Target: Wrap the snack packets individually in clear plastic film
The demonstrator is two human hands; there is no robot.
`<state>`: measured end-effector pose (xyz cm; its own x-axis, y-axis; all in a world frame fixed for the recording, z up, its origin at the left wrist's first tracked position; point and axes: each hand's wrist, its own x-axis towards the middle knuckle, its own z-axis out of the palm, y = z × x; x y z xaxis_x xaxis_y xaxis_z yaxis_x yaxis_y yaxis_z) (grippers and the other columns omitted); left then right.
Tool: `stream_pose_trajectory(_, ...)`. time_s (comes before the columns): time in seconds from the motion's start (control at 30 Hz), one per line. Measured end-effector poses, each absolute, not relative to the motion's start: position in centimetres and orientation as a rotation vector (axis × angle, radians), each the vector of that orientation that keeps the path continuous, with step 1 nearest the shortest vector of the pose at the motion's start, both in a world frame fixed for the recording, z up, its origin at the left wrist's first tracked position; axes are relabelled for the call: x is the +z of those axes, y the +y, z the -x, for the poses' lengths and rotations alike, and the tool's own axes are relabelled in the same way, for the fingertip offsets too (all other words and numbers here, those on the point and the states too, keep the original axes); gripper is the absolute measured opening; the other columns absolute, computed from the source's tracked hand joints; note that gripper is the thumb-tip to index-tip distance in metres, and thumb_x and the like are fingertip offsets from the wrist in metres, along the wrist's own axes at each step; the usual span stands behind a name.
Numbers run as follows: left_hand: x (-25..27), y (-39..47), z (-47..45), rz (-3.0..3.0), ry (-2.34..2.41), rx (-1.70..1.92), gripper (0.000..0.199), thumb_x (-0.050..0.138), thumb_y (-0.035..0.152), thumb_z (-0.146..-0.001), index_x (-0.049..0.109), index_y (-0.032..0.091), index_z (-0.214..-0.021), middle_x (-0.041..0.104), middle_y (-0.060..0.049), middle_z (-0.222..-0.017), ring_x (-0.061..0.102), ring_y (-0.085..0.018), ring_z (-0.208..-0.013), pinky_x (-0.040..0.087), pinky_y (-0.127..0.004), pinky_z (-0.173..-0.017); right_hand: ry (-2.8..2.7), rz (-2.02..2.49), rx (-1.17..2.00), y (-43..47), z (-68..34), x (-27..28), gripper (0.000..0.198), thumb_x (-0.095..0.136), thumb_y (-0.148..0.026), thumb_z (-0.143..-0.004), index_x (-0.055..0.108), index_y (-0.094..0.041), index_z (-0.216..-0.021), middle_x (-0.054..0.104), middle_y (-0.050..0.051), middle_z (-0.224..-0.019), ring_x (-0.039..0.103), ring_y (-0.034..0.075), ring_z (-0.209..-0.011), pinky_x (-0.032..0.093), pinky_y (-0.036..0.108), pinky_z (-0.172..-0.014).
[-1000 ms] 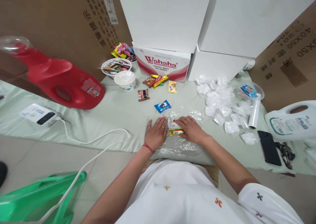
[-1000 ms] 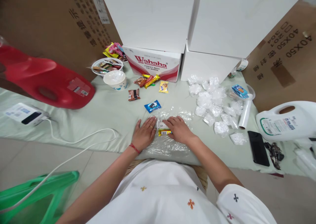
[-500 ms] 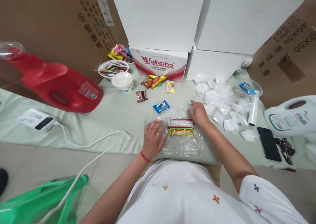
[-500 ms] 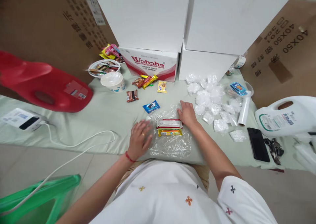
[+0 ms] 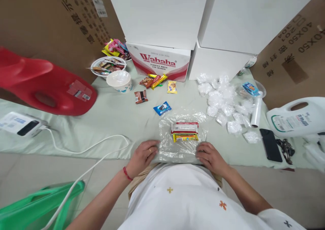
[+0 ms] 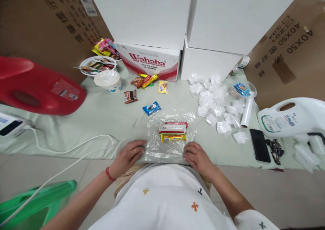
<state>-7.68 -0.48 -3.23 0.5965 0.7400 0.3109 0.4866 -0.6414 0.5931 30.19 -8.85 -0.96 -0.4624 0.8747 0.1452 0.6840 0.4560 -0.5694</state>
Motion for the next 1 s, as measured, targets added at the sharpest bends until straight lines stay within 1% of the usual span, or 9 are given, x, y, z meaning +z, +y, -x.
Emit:
stream_pose_trajectory(0.13,-2.1,0.7,7.3,-2.361,0.993,0.757,0.021,0.052,0.034,-0.101,0.068,0.024,-0.112,0.073,-0.011,-0.124,0.067,-0.023,-0.115,0.055,-0.041,-0.099,-2.165,1.342,0.71,-6.3,-30.7,1.0,0.023,0.052,-0.032,-0.103,0.074,-0.027,-0.106,0.072,0.01,-0.11,0.063,0.026,-0.111,0.055,0.048,-0.096)
stream_pose_trajectory(0.23,-1.6,0.4,6.4,-2.543,0.822,0.665,0.062,0.067,0.059,-0.089,0.057,0.025,-0.14,0.059,-0.017,-0.148,0.052,-0.033,-0.14,0.038,-0.057,-0.119,-2.117,1.399,0.786,-4.6,-31.0,2.9,0.029,0.048,-0.039,-0.105,0.074,-0.027,-0.11,0.071,0.011,-0.115,0.066,0.025,-0.107,0.057,0.044,-0.093)
stream_pose_trajectory(0.3,-1.8,-0.3,5.4,-2.659,0.731,0.606,0.073,0.071,0.062,-0.085,0.053,0.027,-0.146,0.053,-0.016,-0.154,0.043,-0.036,-0.147,0.024,-0.062,-0.125,-2.09,1.418,0.832,-3.9,-31.0,4.0,0.032,0.046,-0.041,-0.105,0.074,-0.026,-0.112,0.07,0.011,-0.116,0.068,0.023,-0.103,0.058,0.039,-0.088)
stream_pose_trajectory(0.37,-2.2,-0.7,4.3,-2.681,0.737,0.623,0.05,0.066,0.048,-0.093,0.06,0.028,-0.138,0.061,-0.013,-0.146,0.049,-0.031,-0.143,0.023,-0.059,-0.126,-2.072,1.451,0.865,-3.1,-31.1,4.7,0.033,0.046,-0.041,-0.105,0.075,-0.024,-0.111,0.07,0.01,-0.109,0.069,0.021,-0.094,0.057,0.034,-0.081)
stream_pose_trajectory(0.43,-2.6,-0.4,3.3,-2.592,0.819,0.691,0.024,0.057,0.032,-0.099,0.07,0.026,-0.119,0.073,-0.009,-0.125,0.06,-0.025,-0.13,0.032,-0.052,-0.122,-2.061,1.501,0.874,-2.1,-31.3,5.0,0.033,0.048,-0.041,-0.105,0.076,-0.023,-0.108,0.071,0.008,-0.097,0.067,0.019,-0.083,0.054,0.031,-0.075)
stream_pose_trajectory(0.53,-2.8,2.0,2.3,-2.355,1.046,0.789,0.022,0.049,0.028,-0.101,0.07,0.023,-0.096,0.076,-0.006,-0.098,0.067,-0.021,-0.108,0.047,-0.043,-0.107,-2.012,1.548,0.86,0.0,-32.2,4.8,0.03,0.053,-0.04,-0.102,0.076,-0.022,-0.104,0.072,0.005,-0.091,0.066,0.018,-0.081,0.051,0.03,-0.077)
stream_pose_trajectory(0.67,-2.6,6.5,1.4,-2.077,1.397,0.781,0.021,0.054,0.034,-0.095,0.069,0.021,-0.09,0.073,-0.008,-0.091,0.066,-0.024,-0.091,0.054,-0.04,-0.087,-1.908,1.711,0.847,3.1,-33.1,3.4,0.027,0.054,-0.038,-0.098,0.075,-0.021,-0.101,0.074,0.004,-0.091,0.067,0.019,-0.082,0.049,0.029,-0.075)
stream_pose_trajectory(0.87,-0.5,6.4,0.0,-2.133,1.803,1.105,0.025,0.055,0.03,-0.092,0.068,0.018,-0.11,0.067,-0.015,-0.108,0.059,-0.032,-0.113,0.043,-0.053,-0.103,-2.107,2.226,0.423,4.5,-31.8,2.5,0.028,0.057,-0.026,-0.095,0.069,-0.02,-0.12,0.068,0.013,-0.107,0.064,0.028,-0.094,0.047,0.034,-0.074)
stream_pose_trajectory(1.0,0.7,2.5,-2.2,-2.521,1.233,0.983,0.029,0.05,0.024,-0.095,0.071,0.027,-0.114,0.073,-0.009,-0.112,0.061,-0.028,-0.12,0.039,-0.049,-0.106,-2.131,2.176,0.169,5.8,-30.5,3.2,0.031,0.049,-0.018,-0.097,0.069,-0.022,-0.121,0.063,0.016,-0.111,0.054,0.033,-0.109,0.048,0.039,-0.082)
